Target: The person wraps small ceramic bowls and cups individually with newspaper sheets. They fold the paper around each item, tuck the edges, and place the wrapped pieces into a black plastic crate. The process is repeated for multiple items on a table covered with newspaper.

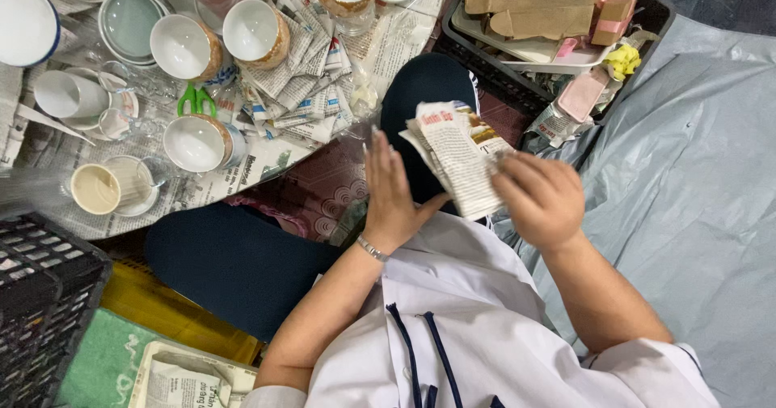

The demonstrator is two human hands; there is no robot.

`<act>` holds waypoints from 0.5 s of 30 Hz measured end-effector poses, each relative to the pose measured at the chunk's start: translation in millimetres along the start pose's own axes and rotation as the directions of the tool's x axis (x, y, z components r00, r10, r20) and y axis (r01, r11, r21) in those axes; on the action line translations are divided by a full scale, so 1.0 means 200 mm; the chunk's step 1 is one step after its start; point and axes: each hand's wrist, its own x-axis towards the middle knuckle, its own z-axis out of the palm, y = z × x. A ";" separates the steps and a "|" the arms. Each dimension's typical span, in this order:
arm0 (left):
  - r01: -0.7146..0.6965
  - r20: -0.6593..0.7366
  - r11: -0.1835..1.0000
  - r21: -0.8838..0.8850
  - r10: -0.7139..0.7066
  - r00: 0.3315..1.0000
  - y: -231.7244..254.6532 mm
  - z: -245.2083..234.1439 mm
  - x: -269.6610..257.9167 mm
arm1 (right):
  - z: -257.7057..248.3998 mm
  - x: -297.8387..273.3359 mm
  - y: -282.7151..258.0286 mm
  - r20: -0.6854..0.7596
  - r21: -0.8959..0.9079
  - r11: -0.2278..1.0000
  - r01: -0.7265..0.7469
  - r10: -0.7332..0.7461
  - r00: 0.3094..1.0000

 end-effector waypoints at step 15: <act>-0.148 0.505 0.980 0.137 0.060 0.861 -0.11 -0.11 -0.05 | 0.10 -0.17 0.03 0.364 0.186 0.977 -0.100 0.026 0.931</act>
